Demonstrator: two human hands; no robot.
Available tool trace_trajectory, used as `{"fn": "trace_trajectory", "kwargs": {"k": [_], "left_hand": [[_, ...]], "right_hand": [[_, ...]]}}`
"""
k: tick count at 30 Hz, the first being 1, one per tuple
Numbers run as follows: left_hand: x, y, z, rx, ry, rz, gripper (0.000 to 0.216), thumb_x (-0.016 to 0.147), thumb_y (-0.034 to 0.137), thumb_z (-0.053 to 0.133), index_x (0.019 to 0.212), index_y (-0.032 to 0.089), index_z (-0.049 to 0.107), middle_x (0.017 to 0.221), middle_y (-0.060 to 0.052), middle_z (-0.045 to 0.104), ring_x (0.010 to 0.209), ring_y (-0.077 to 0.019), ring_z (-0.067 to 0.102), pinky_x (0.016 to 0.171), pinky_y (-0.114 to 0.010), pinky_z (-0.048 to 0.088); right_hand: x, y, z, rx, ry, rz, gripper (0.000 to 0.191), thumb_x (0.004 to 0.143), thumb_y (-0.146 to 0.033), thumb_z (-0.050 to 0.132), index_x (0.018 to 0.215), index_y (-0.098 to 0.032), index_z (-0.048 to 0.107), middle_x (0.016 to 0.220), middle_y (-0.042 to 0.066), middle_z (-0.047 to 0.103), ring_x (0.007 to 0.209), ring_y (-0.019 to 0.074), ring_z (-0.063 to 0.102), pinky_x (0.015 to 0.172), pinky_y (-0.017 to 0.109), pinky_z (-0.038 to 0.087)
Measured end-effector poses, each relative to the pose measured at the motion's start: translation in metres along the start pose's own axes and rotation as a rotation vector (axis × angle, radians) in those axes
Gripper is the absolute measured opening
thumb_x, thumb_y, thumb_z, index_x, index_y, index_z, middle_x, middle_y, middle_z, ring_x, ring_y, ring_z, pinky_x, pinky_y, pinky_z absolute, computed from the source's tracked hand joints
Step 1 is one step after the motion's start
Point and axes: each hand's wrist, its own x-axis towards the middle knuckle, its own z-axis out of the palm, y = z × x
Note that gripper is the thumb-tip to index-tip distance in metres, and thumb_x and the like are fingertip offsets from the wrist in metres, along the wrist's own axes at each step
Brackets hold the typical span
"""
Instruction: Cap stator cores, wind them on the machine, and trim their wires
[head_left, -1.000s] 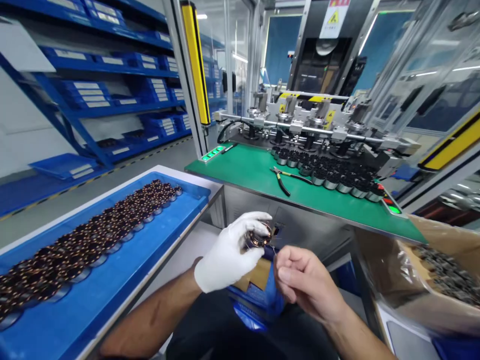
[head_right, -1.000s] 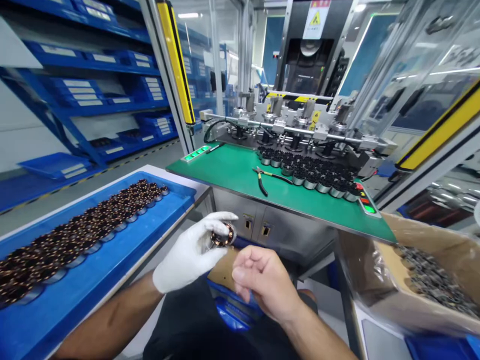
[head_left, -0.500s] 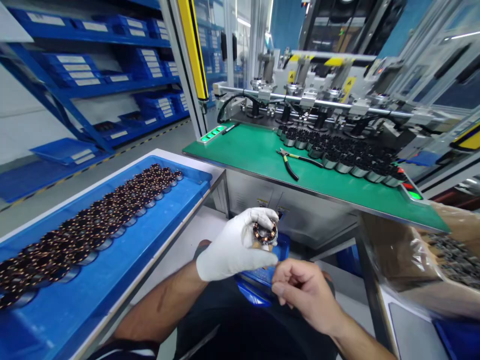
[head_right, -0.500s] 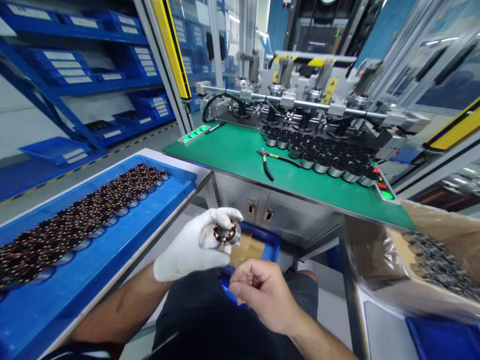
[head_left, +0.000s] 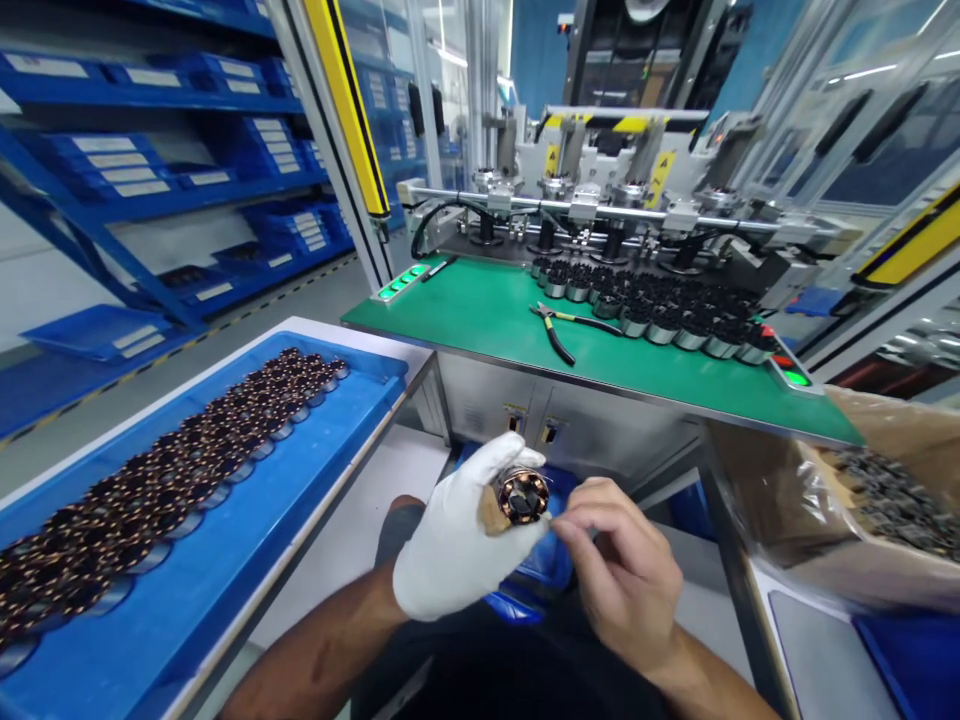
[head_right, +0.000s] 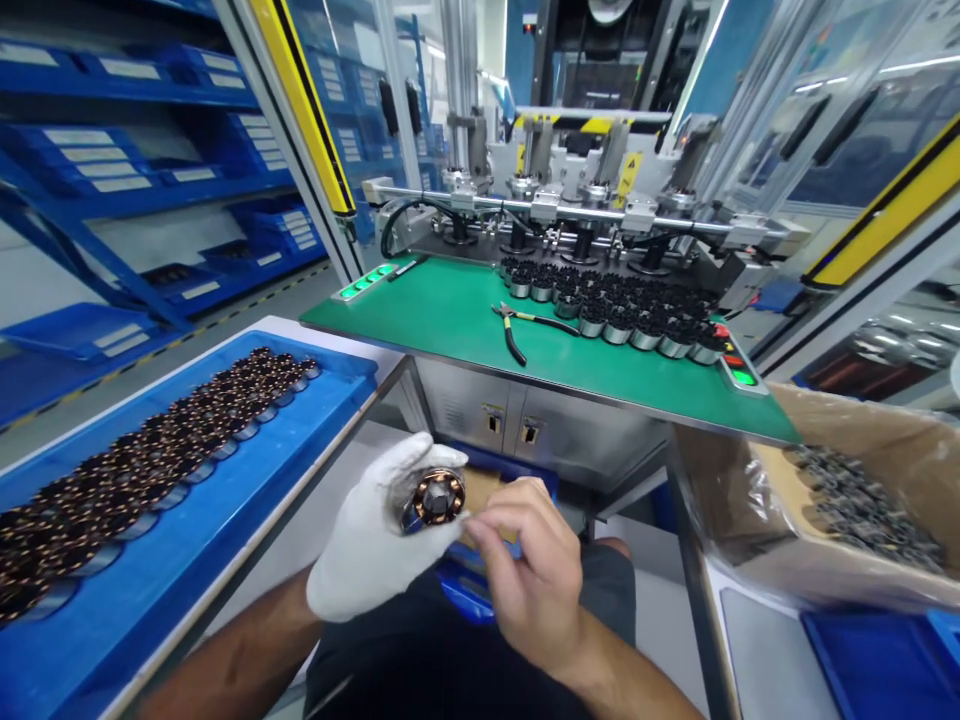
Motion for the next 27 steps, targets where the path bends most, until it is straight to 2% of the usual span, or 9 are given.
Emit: {"fn": "trace_trajectory", "kwargs": {"k": [5,11,15,18,19,21,24,25,27], "left_hand": [[-0.003,0.006,0.004,-0.113,0.016,-0.067,0.072,0.074,0.017,0.076,0.135,0.024,0.04,0.114,-0.004,0.072,0.099,-0.0152,0.071,0.088,-0.025,0.059],[-0.002,0.01,0.004,0.198,-0.081,-0.041,0.054,0.076,0.017,0.067,0.127,0.018,0.05,0.114,-0.01,0.072,0.101,-0.0214,0.071,0.097,-0.038,0.057],[-0.009,0.004,0.005,0.237,-0.031,-0.041,0.059,0.077,0.019,0.067,0.132,0.02,0.046,0.115,-0.009,0.071,0.102,-0.0204,0.07,0.098,-0.037,0.056],[-0.008,0.005,0.002,0.21,-0.078,-0.057,0.063,0.075,0.016,0.067,0.134,0.021,0.045,0.114,-0.006,0.072,0.101,-0.0196,0.071,0.097,-0.035,0.057],[-0.007,0.007,0.001,0.198,-0.112,-0.065,0.065,0.073,0.015,0.067,0.135,0.021,0.045,0.114,-0.006,0.072,0.101,-0.0201,0.071,0.097,-0.035,0.057],[-0.006,0.01,-0.002,0.169,-0.176,-0.086,0.07,0.071,0.014,0.067,0.136,0.021,0.044,0.114,-0.007,0.072,0.101,-0.0217,0.071,0.094,-0.035,0.059],[-0.006,0.013,-0.003,0.174,-0.228,-0.125,0.069,0.07,0.013,0.069,0.135,0.023,0.048,0.116,-0.009,0.071,0.102,-0.0246,0.071,0.091,-0.036,0.06],[-0.008,0.013,-0.003,0.184,-0.231,-0.131,0.067,0.07,0.014,0.069,0.134,0.023,0.05,0.117,-0.009,0.071,0.102,-0.0251,0.071,0.092,-0.037,0.06],[-0.011,0.01,-0.004,0.193,-0.212,-0.119,0.062,0.073,0.016,0.069,0.132,0.024,0.052,0.116,-0.007,0.072,0.102,-0.0243,0.071,0.095,-0.04,0.058]], "right_hand": [[-0.001,0.003,0.002,0.159,-0.011,0.309,0.016,0.092,-0.017,0.059,0.077,-0.019,0.058,0.075,-0.001,0.056,0.07,0.0107,0.054,0.065,0.023,0.043],[0.01,0.004,0.006,0.497,-0.059,0.555,0.023,0.081,-0.035,0.074,0.079,-0.019,0.057,0.081,0.0,0.053,0.075,0.013,0.052,0.067,0.023,0.044],[0.0,0.008,0.017,0.59,0.136,0.713,0.034,0.09,-0.043,0.062,0.068,-0.019,0.051,0.071,-0.001,0.049,0.067,0.0123,0.048,0.062,0.024,0.043],[0.0,0.008,0.009,0.432,0.154,0.573,0.019,0.089,-0.035,0.065,0.08,-0.019,0.059,0.085,0.002,0.058,0.078,0.0144,0.056,0.072,0.026,0.047],[0.004,0.007,0.003,0.354,0.1,0.477,0.013,0.086,-0.032,0.069,0.088,-0.02,0.063,0.097,0.005,0.06,0.09,0.0169,0.059,0.081,0.029,0.049],[0.016,0.002,-0.008,0.233,-0.09,0.319,0.026,0.079,-0.025,0.076,0.103,-0.023,0.067,0.122,0.01,0.058,0.115,0.0233,0.055,0.097,0.037,0.046],[0.032,-0.004,-0.015,0.245,-0.321,0.327,0.016,0.077,-0.024,0.078,0.092,-0.022,0.074,0.13,0.01,0.059,0.118,0.0251,0.057,0.099,0.04,0.046],[0.034,-0.004,-0.014,0.287,-0.28,0.376,0.007,0.079,-0.025,0.076,0.083,-0.021,0.073,0.123,0.009,0.063,0.111,0.0234,0.06,0.095,0.038,0.048],[0.032,-0.002,-0.006,0.358,-0.045,0.463,0.015,0.082,-0.026,0.072,0.07,-0.019,0.069,0.104,0.007,0.068,0.097,0.0193,0.063,0.085,0.034,0.05]]}}
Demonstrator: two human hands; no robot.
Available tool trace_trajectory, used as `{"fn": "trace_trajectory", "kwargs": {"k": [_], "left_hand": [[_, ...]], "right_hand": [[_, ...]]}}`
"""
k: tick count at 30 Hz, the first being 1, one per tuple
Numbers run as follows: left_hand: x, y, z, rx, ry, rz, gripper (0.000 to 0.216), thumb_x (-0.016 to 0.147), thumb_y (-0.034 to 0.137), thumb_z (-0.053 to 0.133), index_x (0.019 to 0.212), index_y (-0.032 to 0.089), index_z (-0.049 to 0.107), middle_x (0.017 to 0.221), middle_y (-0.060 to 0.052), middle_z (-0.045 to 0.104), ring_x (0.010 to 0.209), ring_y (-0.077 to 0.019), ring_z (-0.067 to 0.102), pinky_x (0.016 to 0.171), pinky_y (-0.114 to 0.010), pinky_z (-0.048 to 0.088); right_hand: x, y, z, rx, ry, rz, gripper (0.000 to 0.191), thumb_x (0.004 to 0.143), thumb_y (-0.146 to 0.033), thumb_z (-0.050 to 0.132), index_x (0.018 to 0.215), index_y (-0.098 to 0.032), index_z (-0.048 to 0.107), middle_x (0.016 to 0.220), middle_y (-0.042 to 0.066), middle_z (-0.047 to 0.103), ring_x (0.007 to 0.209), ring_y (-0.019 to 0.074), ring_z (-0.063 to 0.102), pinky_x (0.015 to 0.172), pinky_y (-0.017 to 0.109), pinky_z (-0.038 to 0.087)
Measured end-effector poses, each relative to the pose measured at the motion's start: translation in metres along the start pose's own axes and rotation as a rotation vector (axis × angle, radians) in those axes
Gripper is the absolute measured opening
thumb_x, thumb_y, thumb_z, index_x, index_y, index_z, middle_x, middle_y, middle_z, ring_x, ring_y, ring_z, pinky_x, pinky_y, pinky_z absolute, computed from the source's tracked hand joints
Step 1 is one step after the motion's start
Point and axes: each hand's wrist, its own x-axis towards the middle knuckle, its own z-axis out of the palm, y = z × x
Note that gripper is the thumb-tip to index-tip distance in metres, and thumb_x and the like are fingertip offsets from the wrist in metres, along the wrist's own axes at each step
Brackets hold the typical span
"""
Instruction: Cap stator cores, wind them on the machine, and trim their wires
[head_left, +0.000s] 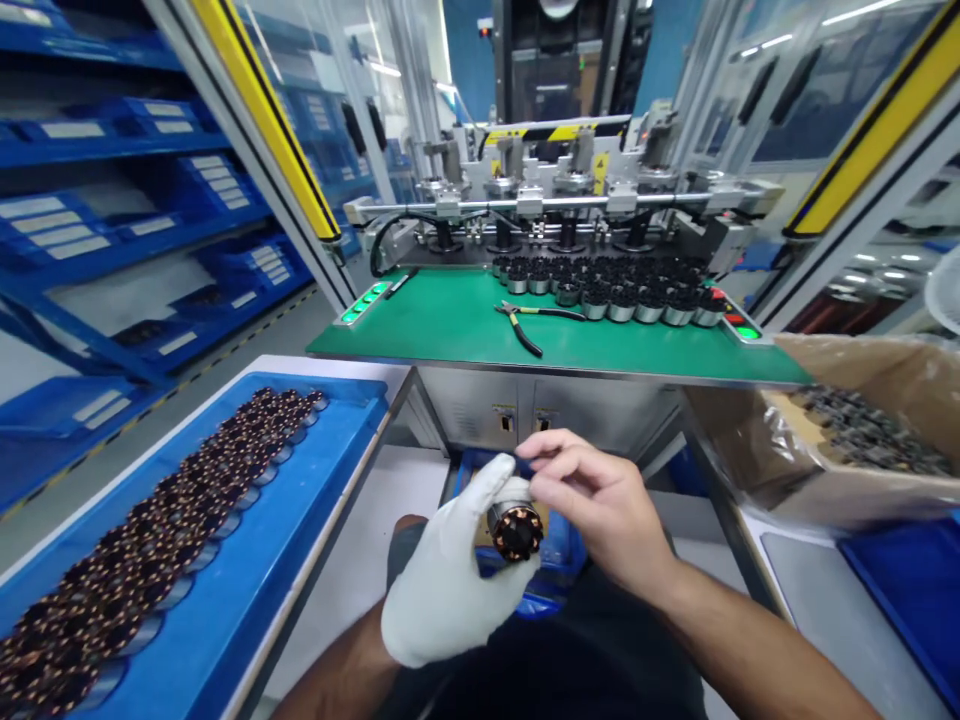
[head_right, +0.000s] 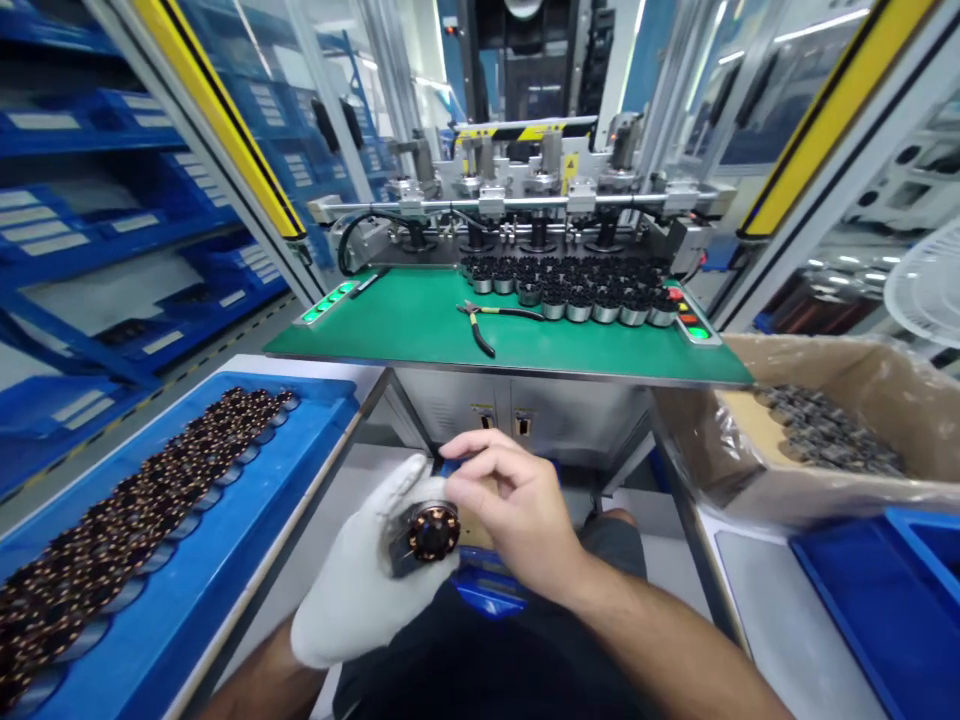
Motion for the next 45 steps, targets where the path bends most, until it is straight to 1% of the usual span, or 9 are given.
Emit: {"fn": "trace_trajectory", "kwargs": {"k": [4,8,13,15,20,28,34,40,45], "left_hand": [[-0.004,-0.008,-0.003,0.041,0.164,0.026,0.052,0.075,0.021,0.071,0.125,0.024,0.056,0.114,-0.006,0.072,0.103,-0.0227,0.071,0.098,-0.041,0.057],[0.0,-0.008,-0.008,0.106,0.252,0.017,0.045,0.073,0.023,0.075,0.115,0.023,0.062,0.115,-0.007,0.071,0.107,-0.0242,0.069,0.096,-0.041,0.058],[0.007,-0.001,-0.005,0.092,0.231,0.093,0.042,0.074,0.018,0.072,0.114,0.024,0.063,0.116,-0.006,0.07,0.107,-0.0219,0.068,0.096,-0.036,0.057],[0.008,0.002,-0.002,0.08,0.228,0.098,0.041,0.075,0.02,0.073,0.114,0.025,0.062,0.115,-0.005,0.07,0.106,-0.0206,0.068,0.095,-0.034,0.058],[0.01,0.008,-0.003,0.03,0.183,0.103,0.037,0.074,0.02,0.072,0.11,0.024,0.064,0.107,-0.004,0.072,0.098,-0.0199,0.071,0.089,-0.032,0.06],[0.004,0.001,-0.002,0.154,0.204,0.048,0.044,0.063,0.012,0.072,0.105,0.024,0.065,0.109,-0.005,0.072,0.101,-0.0265,0.069,0.093,-0.042,0.058],[0.008,0.011,0.001,0.108,0.221,0.179,0.027,0.071,0.019,0.068,0.097,0.023,0.062,0.1,-0.004,0.072,0.094,-0.0205,0.07,0.085,-0.031,0.059],[0.01,0.015,0.002,0.118,0.198,0.205,0.023,0.073,0.014,0.066,0.092,0.024,0.06,0.095,-0.001,0.071,0.09,-0.017,0.069,0.079,-0.026,0.058],[0.01,0.023,0.0,0.094,0.164,0.236,0.022,0.069,0.009,0.063,0.084,0.024,0.058,0.085,0.002,0.071,0.08,-0.0151,0.069,0.072,-0.023,0.058]], "right_hand": [[-0.01,0.018,0.012,0.191,0.328,-0.03,0.012,0.083,-0.03,0.07,0.081,-0.019,0.066,0.097,0.006,0.066,0.087,0.016,0.062,0.08,0.03,0.051],[-0.03,0.031,0.016,0.242,0.21,-0.072,0.037,0.077,-0.031,0.078,0.108,-0.022,0.061,0.1,0.005,0.062,0.09,0.0166,0.062,0.082,0.03,0.051],[-0.042,0.034,0.017,0.103,0.087,-0.104,0.015,0.086,-0.03,0.07,0.095,-0.02,0.066,0.084,0.003,0.058,0.08,0.0162,0.057,0.073,0.03,0.049],[-0.039,0.03,0.016,0.013,0.093,-0.158,0.005,0.089,-0.023,0.065,0.086,-0.02,0.066,0.078,0.002,0.059,0.075,0.0149,0.057,0.069,0.028,0.047],[-0.032,0.018,0.012,-0.141,0.195,-0.194,0.015,0.09,-0.018,0.063,0.074,-0.019,0.064,0.07,0.001,0.059,0.066,0.0124,0.055,0.061,0.025,0.042],[-0.037,0.026,0.013,-0.053,0.203,-0.117,0.022,0.089,-0.024,0.065,0.069,-0.018,0.058,0.067,0.0,0.055,0.063,0.0129,0.051,0.058,0.026,0.041],[-0.045,0.025,0.016,0.034,0.133,-0.103,0.01,0.085,-0.028,0.07,0.086,-0.02,0.063,0.076,0.002,0.056,0.071,0.0154,0.056,0.063,0.027,0.047],[-0.045,0.022,0.018,-0.1,0.141,-0.159,0.014,0.09,-0.017,0.061,0.077,-0.019,0.064,0.073,0.002,0.059,0.07,0.0134,0.056,0.064,0.026,0.044],[-0.041,0.028,0.015,0.133,0.109,0.024,0.019,0.091,-0.03,0.063,0.075,-0.019,0.061,0.073,0.001,0.055,0.066,0.0131,0.051,0.061,0.026,0.043]]}}
